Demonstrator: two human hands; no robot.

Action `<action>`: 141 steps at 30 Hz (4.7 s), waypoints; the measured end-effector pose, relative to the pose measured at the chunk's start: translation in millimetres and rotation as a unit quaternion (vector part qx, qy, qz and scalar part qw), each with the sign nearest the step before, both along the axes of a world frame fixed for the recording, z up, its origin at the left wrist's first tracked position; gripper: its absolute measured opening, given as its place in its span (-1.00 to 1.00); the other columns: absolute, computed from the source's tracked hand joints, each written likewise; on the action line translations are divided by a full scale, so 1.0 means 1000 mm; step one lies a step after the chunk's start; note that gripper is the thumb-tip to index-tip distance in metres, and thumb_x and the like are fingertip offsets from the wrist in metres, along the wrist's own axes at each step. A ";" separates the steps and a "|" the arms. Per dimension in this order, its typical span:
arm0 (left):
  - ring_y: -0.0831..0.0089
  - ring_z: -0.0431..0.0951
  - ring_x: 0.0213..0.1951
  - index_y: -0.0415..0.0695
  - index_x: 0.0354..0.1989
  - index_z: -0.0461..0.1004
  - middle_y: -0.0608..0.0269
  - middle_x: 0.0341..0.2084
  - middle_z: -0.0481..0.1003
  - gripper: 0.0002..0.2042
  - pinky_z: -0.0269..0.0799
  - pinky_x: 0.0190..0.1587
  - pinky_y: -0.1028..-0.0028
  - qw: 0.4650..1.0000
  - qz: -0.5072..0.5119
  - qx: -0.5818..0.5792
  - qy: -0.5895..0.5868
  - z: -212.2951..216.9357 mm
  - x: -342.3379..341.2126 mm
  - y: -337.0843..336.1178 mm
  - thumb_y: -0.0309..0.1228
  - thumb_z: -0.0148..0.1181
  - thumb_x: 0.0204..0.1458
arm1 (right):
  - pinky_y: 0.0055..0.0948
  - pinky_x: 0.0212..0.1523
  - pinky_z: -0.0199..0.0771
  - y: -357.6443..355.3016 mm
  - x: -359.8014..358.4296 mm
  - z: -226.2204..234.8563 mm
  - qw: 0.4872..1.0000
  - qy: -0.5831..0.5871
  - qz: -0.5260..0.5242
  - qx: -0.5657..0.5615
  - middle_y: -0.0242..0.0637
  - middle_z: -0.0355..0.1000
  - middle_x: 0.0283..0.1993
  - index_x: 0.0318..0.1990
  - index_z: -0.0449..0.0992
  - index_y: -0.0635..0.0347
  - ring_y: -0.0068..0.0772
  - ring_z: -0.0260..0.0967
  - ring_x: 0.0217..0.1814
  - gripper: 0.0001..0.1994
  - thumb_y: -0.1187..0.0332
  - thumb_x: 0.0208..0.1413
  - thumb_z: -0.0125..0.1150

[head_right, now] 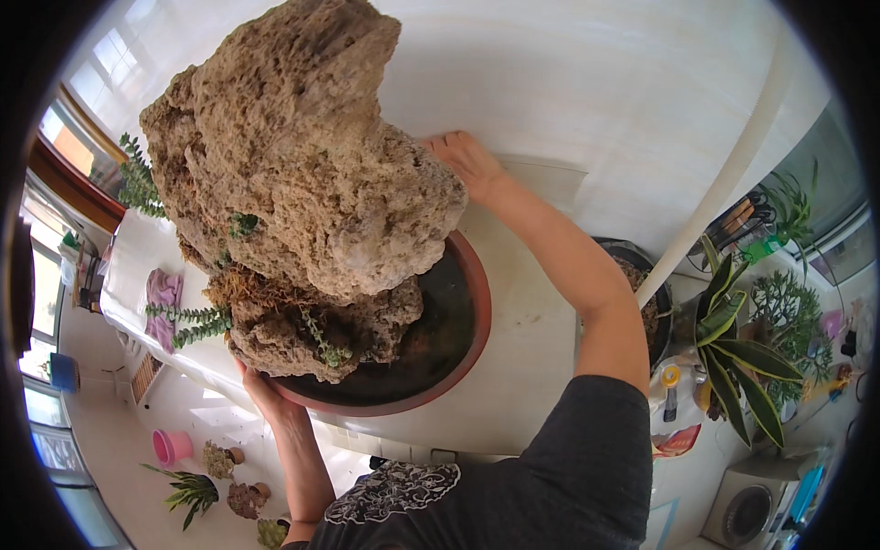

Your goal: The person moves a large potted plant aside on a white surface, then wipes the surface with a purple cloth. They smooth a plastic sheet over the surface and continue wiping around the plant before moving the plant back into position.

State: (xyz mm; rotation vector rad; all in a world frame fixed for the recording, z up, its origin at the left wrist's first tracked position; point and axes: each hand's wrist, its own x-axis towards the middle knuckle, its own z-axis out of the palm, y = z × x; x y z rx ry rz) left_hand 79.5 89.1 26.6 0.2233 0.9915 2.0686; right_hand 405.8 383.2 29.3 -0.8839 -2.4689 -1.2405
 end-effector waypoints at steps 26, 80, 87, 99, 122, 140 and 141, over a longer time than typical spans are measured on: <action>0.27 0.39 0.11 0.10 0.38 0.02 0.19 0.21 0.25 -0.16 0.40 0.09 0.39 0.999 0.024 -0.023 0.028 0.018 0.012 0.009 -0.78 -0.24 -0.21 | -0.41 0.08 0.31 -0.003 0.055 -0.014 0.994 0.052 -0.064 -0.077 -0.25 0.39 0.00 0.19 0.30 0.20 -0.37 0.33 0.00 -0.55 0.36 0.11 0.06; 0.26 0.34 0.16 0.10 0.42 -0.08 0.21 0.26 0.18 -0.12 0.37 0.13 0.40 0.998 0.042 -0.031 0.034 0.025 0.021 0.012 -0.79 -0.19 -0.21 | -0.39 0.21 0.28 0.011 0.056 -0.001 0.992 0.015 -0.082 -0.093 -0.33 0.35 0.15 0.15 0.38 0.14 -0.32 0.27 0.18 -0.59 0.49 0.09 0.03; 0.26 0.30 0.15 0.16 0.37 0.00 0.25 0.21 0.20 -0.10 0.35 0.09 0.43 0.997 0.008 -0.023 0.073 0.028 0.022 0.013 -0.79 -0.23 -0.32 | -0.39 0.23 0.27 -0.008 0.038 0.040 0.996 -0.003 -0.072 -0.056 -0.34 0.34 0.17 0.14 0.39 0.14 -0.31 0.26 0.20 -0.59 0.50 0.09 0.03; 0.36 0.20 0.19 0.03 0.34 -0.03 0.23 0.24 0.13 -0.34 0.04 0.28 0.36 0.988 -0.126 0.001 0.086 0.017 -0.018 -0.005 -0.62 -0.08 0.00 | -0.21 -0.09 0.45 -0.205 0.016 0.090 0.920 0.340 -0.122 -0.151 -0.23 0.44 -0.08 -0.09 0.46 0.11 -0.09 0.40 -0.02 -0.59 0.72 -0.09 -0.06; 0.28 0.13 0.30 -0.25 0.23 0.23 0.09 0.23 0.21 -0.52 -0.02 0.31 0.38 0.883 0.045 -0.128 0.449 -0.009 -0.292 -0.029 -0.59 -0.01 0.06 | -0.32 -0.32 0.50 -0.342 -0.241 0.061 0.916 0.355 0.101 -0.159 -0.26 0.43 -0.32 -0.41 0.49 0.20 -0.21 0.45 -0.30 -0.79 0.65 -0.29 0.13; 0.19 0.57 -0.22 -0.17 -0.18 0.55 0.08 -0.30 0.58 -0.75 0.42 -0.13 0.34 0.697 -0.025 -0.204 0.687 0.025 -0.440 0.113 -0.58 0.06 -0.05 | -0.36 -0.31 0.50 -0.271 -0.363 0.061 0.888 0.329 0.112 -0.302 -0.30 0.45 -0.28 -0.40 0.52 0.21 -0.25 0.48 -0.25 -0.83 0.59 -0.23 0.23; 0.17 0.57 -0.22 -0.15 -0.19 0.56 0.09 -0.30 0.58 -0.76 0.43 -0.12 0.32 0.675 -0.028 -0.200 0.710 0.024 -0.453 0.128 -0.57 0.06 -0.05 | -0.36 -0.31 0.49 -0.271 -0.367 0.059 0.891 0.331 0.098 -0.296 -0.30 0.46 -0.28 -0.40 0.51 0.21 -0.25 0.48 -0.24 -0.84 0.60 -0.23 0.23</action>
